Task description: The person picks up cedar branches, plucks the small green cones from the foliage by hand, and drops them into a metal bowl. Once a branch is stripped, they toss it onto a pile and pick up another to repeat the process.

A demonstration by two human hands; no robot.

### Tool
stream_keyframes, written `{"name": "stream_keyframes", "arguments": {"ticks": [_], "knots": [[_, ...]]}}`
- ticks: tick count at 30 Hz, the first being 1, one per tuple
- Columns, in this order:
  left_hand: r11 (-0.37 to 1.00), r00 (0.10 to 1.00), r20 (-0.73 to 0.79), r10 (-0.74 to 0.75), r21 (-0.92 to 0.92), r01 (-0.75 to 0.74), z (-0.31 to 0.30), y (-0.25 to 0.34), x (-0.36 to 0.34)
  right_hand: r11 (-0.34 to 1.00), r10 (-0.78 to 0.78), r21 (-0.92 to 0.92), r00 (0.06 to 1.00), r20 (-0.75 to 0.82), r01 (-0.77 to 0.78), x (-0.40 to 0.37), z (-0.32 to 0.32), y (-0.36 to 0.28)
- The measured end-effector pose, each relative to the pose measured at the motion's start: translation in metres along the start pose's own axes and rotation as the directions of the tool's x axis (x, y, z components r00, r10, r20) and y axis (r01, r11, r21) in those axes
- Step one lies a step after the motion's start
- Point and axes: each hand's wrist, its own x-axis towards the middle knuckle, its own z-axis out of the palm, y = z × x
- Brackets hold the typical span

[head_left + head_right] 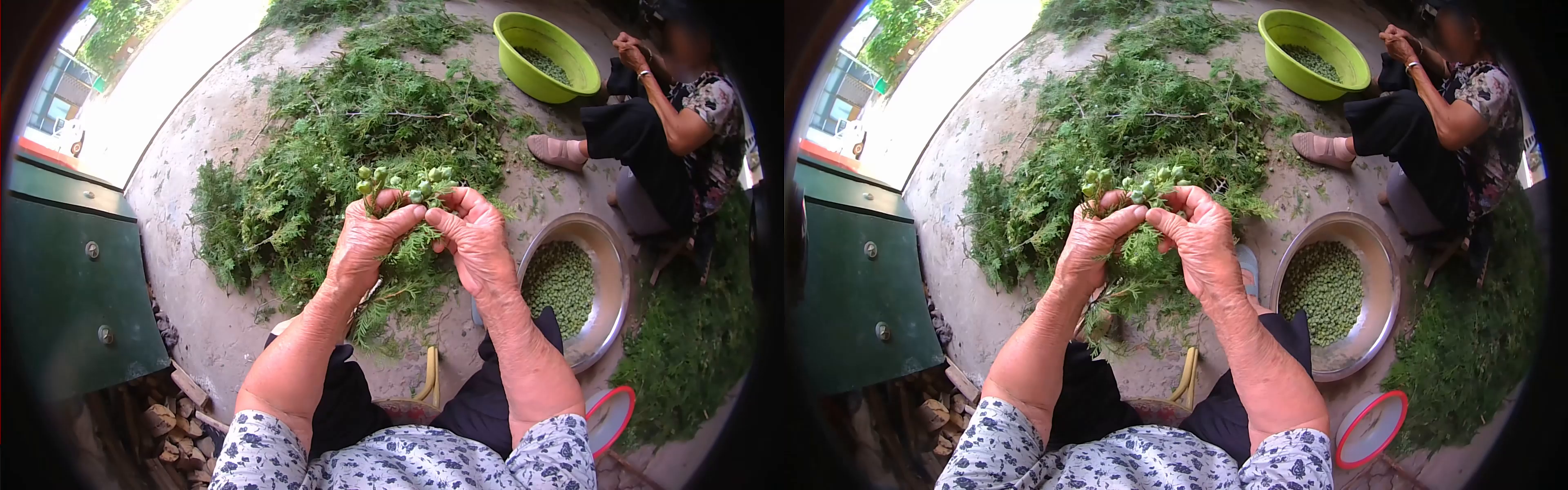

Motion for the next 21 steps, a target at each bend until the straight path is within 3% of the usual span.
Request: {"name": "stream_keyframes", "arguments": {"ticks": [5,8,10,14,16,17,19,21], "knots": [[0.998,1.000,0.003,0.007,-0.066,-0.007,-0.005,-0.007,0.004,0.986,-0.030,-0.163,0.999,-0.011,0.028,-0.001,0.001,0.000],[0.999,1.000,0.001,0.003,-0.040,-0.003,-0.004,-0.007,0.002,0.966,-0.076,-0.255,0.993,-0.096,0.049,-0.002,0.001,0.002],[0.998,0.999,-0.017,0.043,0.038,-0.042,0.000,-0.006,0.001,0.998,-0.026,-0.067,0.991,-0.130,0.017,-0.003,0.001,0.003],[0.999,1.000,-0.015,0.024,0.024,-0.024,0.004,-0.004,-0.002,0.999,0.029,0.036,0.990,-0.140,-0.024,-0.006,0.002,0.004],[0.997,0.998,-0.044,0.045,0.059,-0.043,0.005,-0.004,-0.003,0.989,-0.060,-0.143,0.981,-0.184,0.033,-0.008,0.005,0.002],[0.997,0.998,-0.044,0.045,0.059,-0.042,0.004,-0.005,-0.004,0.989,-0.059,-0.144,0.981,-0.185,0.033,-0.009,0.006,-0.001],[0.998,0.994,-0.099,0.040,0.058,-0.034,0.002,-0.006,-0.003,0.856,-0.263,-0.499,0.944,-0.200,0.132,-0.007,0.005,-0.009],[1.000,0.988,-0.150,0.018,-0.012,-0.020,-0.001,-0.004,-0.002,0.944,-0.230,-0.295,0.938,-0.261,0.149,0.005,-0.011,-0.015]]}}
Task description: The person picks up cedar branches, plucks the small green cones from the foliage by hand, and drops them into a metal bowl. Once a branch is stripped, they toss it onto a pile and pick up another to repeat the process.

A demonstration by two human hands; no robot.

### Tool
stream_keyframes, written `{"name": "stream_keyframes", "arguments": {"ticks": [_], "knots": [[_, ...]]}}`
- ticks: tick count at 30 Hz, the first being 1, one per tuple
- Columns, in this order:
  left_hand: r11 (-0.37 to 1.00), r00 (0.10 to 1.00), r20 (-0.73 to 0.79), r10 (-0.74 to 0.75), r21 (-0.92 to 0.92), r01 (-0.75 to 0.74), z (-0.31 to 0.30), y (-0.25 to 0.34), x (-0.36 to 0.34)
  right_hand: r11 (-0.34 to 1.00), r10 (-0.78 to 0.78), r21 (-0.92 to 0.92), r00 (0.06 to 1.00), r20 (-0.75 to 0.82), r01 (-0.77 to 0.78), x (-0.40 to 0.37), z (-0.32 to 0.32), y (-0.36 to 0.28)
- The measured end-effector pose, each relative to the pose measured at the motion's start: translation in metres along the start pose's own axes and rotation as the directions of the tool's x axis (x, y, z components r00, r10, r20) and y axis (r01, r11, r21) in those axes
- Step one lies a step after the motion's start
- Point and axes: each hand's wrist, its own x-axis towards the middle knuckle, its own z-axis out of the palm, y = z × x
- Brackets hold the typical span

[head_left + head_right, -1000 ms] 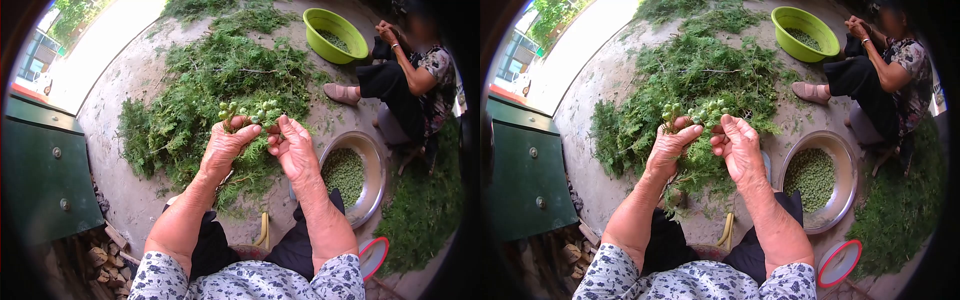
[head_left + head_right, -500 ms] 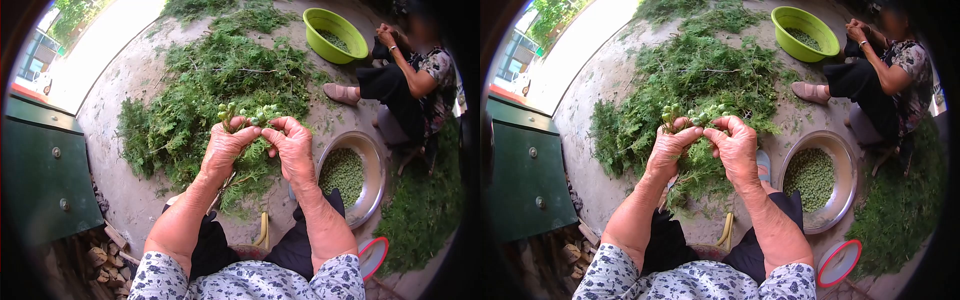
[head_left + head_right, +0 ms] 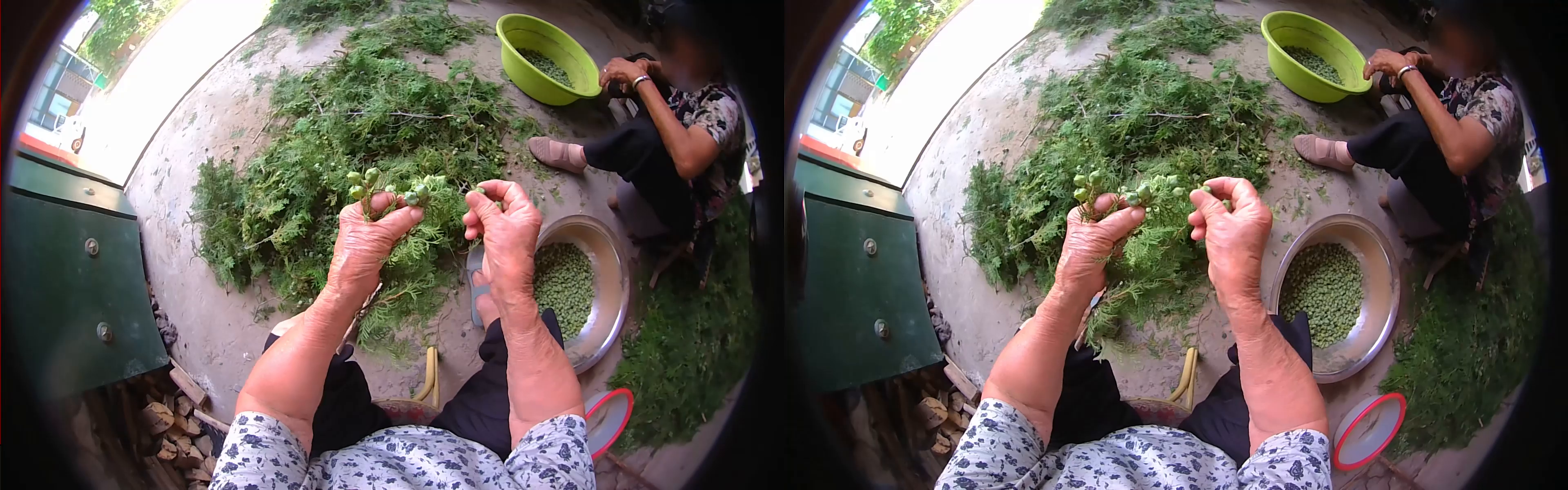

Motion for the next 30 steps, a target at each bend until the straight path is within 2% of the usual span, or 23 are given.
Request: {"name": "stream_keyframes", "arguments": {"ticks": [2,3,4,5,6,8,9,11,12,14,16,18,19,20,21,22,24,25,26,27,28,30], "knots": [[0.993,0.999,0.048,0.026,0.118,-0.031,-0.005,0.001,0.002,0.974,0.039,0.222,0.998,0.048,-0.049,0.011,-0.011,0.000],[0.993,0.999,0.047,0.025,0.116,-0.030,-0.006,-0.003,0.004,0.942,0.081,0.316,0.991,0.103,-0.110,0.010,-0.010,-0.011],[0.975,0.990,0.074,0.116,0.181,-0.128,-0.007,-0.008,0.007,0.942,0.081,0.316,0.991,0.103,-0.110,0.011,-0.012,-0.013],[0.944,0.973,0.107,0.203,0.242,-0.224,-0.008,-0.011,0.008,0.911,0.080,0.382,0.975,0.207,-0.156,0.012,-0.014,-0.014],[0.944,0.973,0.107,0.202,0.242,-0.223,-0.008,-0.010,0.007,0.874,0.069,0.440,0.949,0.309,-0.207,0.012,-0.015,-0.015],[0.911,0.976,0.171,0.136,0.364,-0.191,-0.006,-0.004,0.003,0.937,0.041,0.309,0.929,0.369,-0.164,0.010,-0.013,-0.008],[0.908,0.984,0.153,0.094,0.392,-0.147,-0.003,-0.001,0.000,0.974,0.058,0.180,0.918,0.392,-0.139,0.008,-0.011,-0.008],[0.885,0.979,0.179,0.097,0.434,-0.167,-0.003,0.000,-0.001,0.994,0.100,-0.089,0.908,0.407,-0.070,0.003,-0.006,-0.014],[0.860,0.974,0.204,0.100,0.474,-0.188,-0.003,0.000,-0.002,0.993,0.101,-0.090,0.908,0.407,-0.070,0.002,-0.005,-0.013],[0.839,0.970,0.220,0.102,0.504,-0.203,-0.005,-0.002,0.000,0.930,-0.082,-0.261,0.838,0.539,0.259,0.002,-0.003,-0.010],[0.818,0.966,0.236,0.103,0.533,-0.218,-0.006,-0.003,0.000,0.928,-0.092,-0.252,0.824,0.560,0.275,0.004,-0.004,-0.001],[0.836,0.966,0.251,0.066,0.515,-0.191,-0.006,-0.004,-0.001,0.834,-0.190,-0.321,0.780,0.596,0.449,0.006,-0.003,0.002],[0.835,0.966,0.252,0.064,0.516,-0.190,-0.006,-0.006,-0.001,0.834,-0.190,-0.321,0.781,0.595,0.448,0.003,-0.002,-0.001],[0.846,0.965,0.252,0.073,0.497,-0.194,-0.008,-0.007,0.001,0.928,-0.022,-0.307,0.853,0.521,0.211,-0.001,0.000,-0.006],[0.856,0.964,0.252,0.082,0.478,-0.198,-0.008,-0.007,0.002,0.962,0.160,-0.269,0.878,0.451,-0.038,-0.003,0.002,-0.010],[0.856,0.964,0.253,0.082,0.478,-0.199,-0.008,-0.006,0.001,0.962,0.160,-0.269,0.879,0.450,-0.037,-0.003,0.003,-0.009],[0.932,0.963,0.267,0.043,0.337,-0.135,-0.008,-0.001,-0.001,0.965,0.234,0.003,0.867,0.439,-0.263,-0.002,0.004,-0.004],[0.939,0.962,0.265,0.065,0.310,-0.149,-0.008,-0.002,0.000,0.965,0.233,0.004,0.867,0.440,-0.261,-0.002,0.004,-0.002],[0.939,0.962,0.265,0.067,0.309,-0.151,-0.007,-0.001,-0.001,0.950,0.230,0.093,0.870,0.435,-0.297,-0.002,0.004,0.000],[0.961,0.966,0.254,0.050,0.251,-0.116,-0.006,0.000,-0.001,0.926,0.227,0.181,0.873,0.431,-0.330,-0.001,0.004,0.002],[0.978,0.969,0.244,0.032,0.191,-0.080,-0.006,0.001,-0.002,0.927,0.227,0.180,0.873,0.431,-0.330,0.000,0.003,0.004],[0.985,0.972,0.233,0.002,0.168,-0.042,-0.004,0.004,-0.005,0.882,0.229,0.291,0.877,0.422,-0.370,0.006,-0.001,0.004]]}}
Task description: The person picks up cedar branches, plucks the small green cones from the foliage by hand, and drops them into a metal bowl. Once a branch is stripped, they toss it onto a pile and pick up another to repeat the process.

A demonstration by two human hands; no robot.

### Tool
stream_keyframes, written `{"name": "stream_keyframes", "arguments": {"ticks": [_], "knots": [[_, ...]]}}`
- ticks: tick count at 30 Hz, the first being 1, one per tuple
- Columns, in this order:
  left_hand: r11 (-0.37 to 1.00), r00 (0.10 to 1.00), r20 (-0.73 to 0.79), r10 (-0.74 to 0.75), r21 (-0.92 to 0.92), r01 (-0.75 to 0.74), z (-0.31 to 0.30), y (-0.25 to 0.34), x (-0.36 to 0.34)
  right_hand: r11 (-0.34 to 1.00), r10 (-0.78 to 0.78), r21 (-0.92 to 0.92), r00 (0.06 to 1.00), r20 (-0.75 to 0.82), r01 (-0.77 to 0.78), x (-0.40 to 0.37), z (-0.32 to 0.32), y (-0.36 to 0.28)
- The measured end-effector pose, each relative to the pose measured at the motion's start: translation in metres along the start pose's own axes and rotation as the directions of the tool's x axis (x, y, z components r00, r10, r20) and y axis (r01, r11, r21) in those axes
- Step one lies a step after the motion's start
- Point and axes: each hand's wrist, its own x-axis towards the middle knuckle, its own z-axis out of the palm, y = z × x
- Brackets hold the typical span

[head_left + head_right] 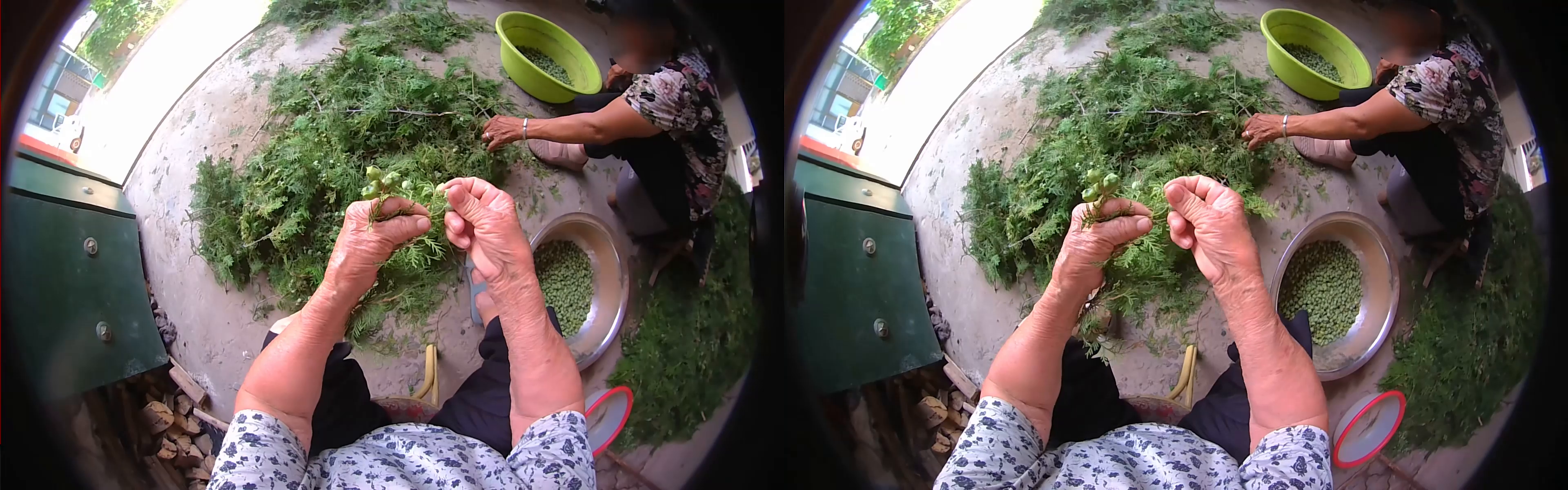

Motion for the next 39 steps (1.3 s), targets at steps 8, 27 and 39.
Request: {"name": "stream_keyframes", "arguments": {"ticks": [8,27,39], "knots": [[0.983,0.999,-0.007,-0.054,-0.176,0.052,-0.005,-0.005,0.005,0.964,-0.049,0.263,0.999,0.013,0.044,-0.006,-0.004,-0.030],[0.998,0.999,0.018,-0.045,-0.045,0.046,-0.001,-0.005,0.005,0.958,-0.003,-0.287,0.999,0.032,0.012,-0.008,0.003,0.001],[0.978,0.996,-0.005,0.090,0.191,-0.087,0.006,-0.002,0.000,0.988,0.026,0.155,0.998,-0.064,-0.016,-0.008,-0.021,-0.027]]}}
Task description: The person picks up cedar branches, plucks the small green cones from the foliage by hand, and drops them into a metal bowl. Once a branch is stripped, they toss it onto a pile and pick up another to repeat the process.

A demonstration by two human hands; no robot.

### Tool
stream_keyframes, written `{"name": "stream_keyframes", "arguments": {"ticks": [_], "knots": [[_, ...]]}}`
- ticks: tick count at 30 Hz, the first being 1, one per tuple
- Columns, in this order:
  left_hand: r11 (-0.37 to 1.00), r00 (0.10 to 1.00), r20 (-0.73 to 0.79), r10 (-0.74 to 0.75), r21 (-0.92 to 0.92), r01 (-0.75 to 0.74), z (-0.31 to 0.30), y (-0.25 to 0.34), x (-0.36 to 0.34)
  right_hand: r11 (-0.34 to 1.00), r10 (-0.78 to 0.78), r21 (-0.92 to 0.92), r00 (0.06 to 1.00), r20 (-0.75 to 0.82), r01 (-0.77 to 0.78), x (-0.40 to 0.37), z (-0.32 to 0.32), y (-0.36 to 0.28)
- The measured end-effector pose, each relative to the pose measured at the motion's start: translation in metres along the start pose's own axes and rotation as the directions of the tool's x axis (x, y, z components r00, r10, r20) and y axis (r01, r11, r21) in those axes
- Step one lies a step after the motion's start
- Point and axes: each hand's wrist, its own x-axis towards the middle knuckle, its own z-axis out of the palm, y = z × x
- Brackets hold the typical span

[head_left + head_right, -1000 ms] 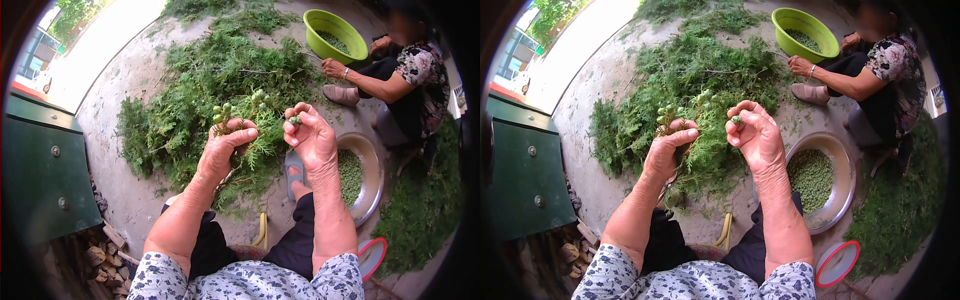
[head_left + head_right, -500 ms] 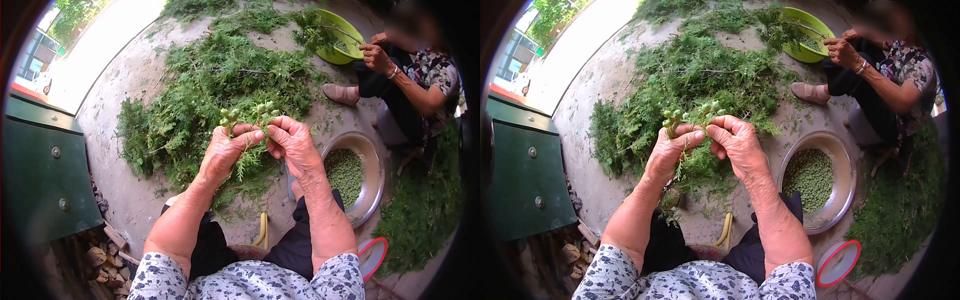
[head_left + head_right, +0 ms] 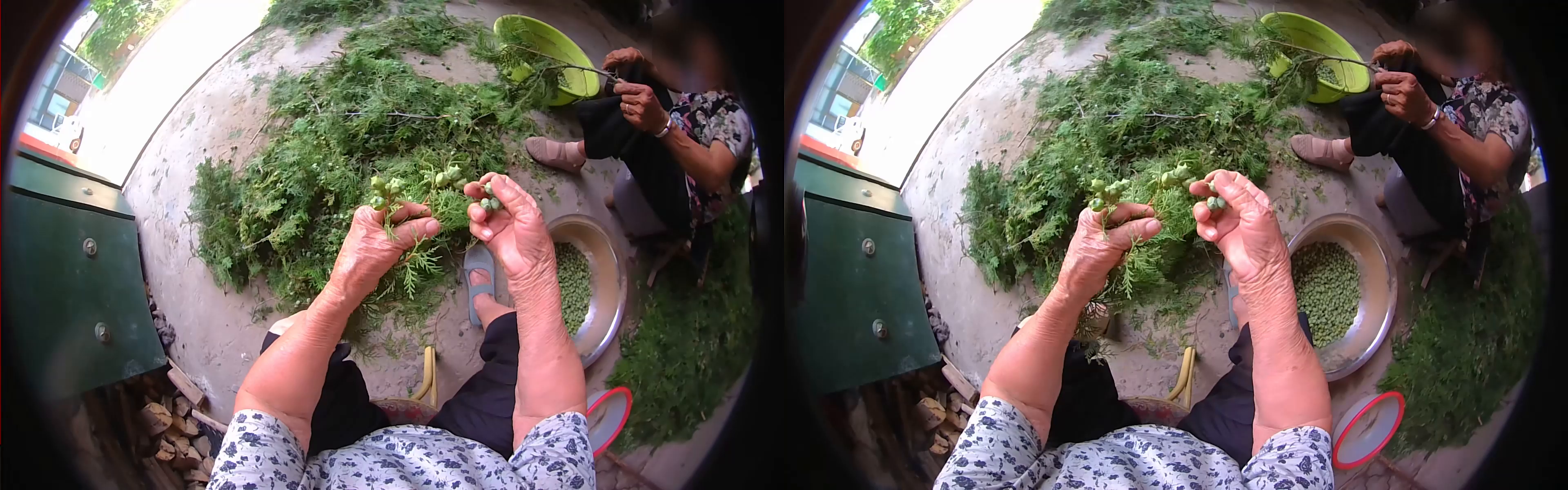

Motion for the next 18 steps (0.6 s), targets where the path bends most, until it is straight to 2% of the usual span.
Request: {"name": "stream_keyframes", "arguments": {"ticks": [2,5,6,7,9,11,12,14,16,18], "knots": [[0.984,1.000,0.006,0.023,0.177,-0.024,-0.001,0.000,0.001,0.999,-0.021,0.036,1.000,0.013,0.021,-0.003,0.002,-0.004],[0.976,0.998,0.047,0.039,0.211,-0.048,0.001,-0.003,0.002,0.994,-0.017,0.108,0.995,0.095,0.007,-0.003,0.002,-0.002],[0.951,0.988,0.081,0.133,0.271,-0.150,0.001,-0.009,0.005,1.000,-0.028,0.018,0.996,0.088,0.026,-0.004,0.005,0.001],[0.951,0.988,0.082,0.132,0.272,-0.150,0.000,-0.012,0.005,0.996,-0.039,-0.073,0.996,0.083,0.045,-0.005,0.010,0.004],[0.932,0.994,0.105,0.040,0.355,-0.075,0.001,-0.013,0.004,0.965,-0.038,-0.258,0.999,0.035,0.046,-0.009,0.022,0.010],[0.913,0.990,0.134,0.038,0.399,-0.089,0.001,-0.014,0.005,0.931,0.010,-0.365,0.999,0.044,0.007,-0.011,0.024,0.016],[0.894,0.988,0.135,0.072,0.431,-0.124,0.001,-0.019,0.006,0.931,0.010,-0.365,0.999,0.044,0.006,-0.011,0.025,0.018],[0.872,0.985,0.137,0.105,0.463,-0.157,0.001,-0.024,0.007,0.856,-0.046,-0.512,0.997,0.057,0.069,-0.011,0.026,0.022],[0.842,0.975,0.140,0.175,0.492,-0.222,0.002,-0.026,0.007,0.845,-0.031,-0.532,0.999,0.041,0.048,-0.010,0.028,0.022],[0.870,0.975,0.165,0.147,0.448,-0.207,0.000,-0.024,0.008,0.834,-0.017,-0.551,1.000,0.025,0.028,-0.010,0.028,0.022]]}}
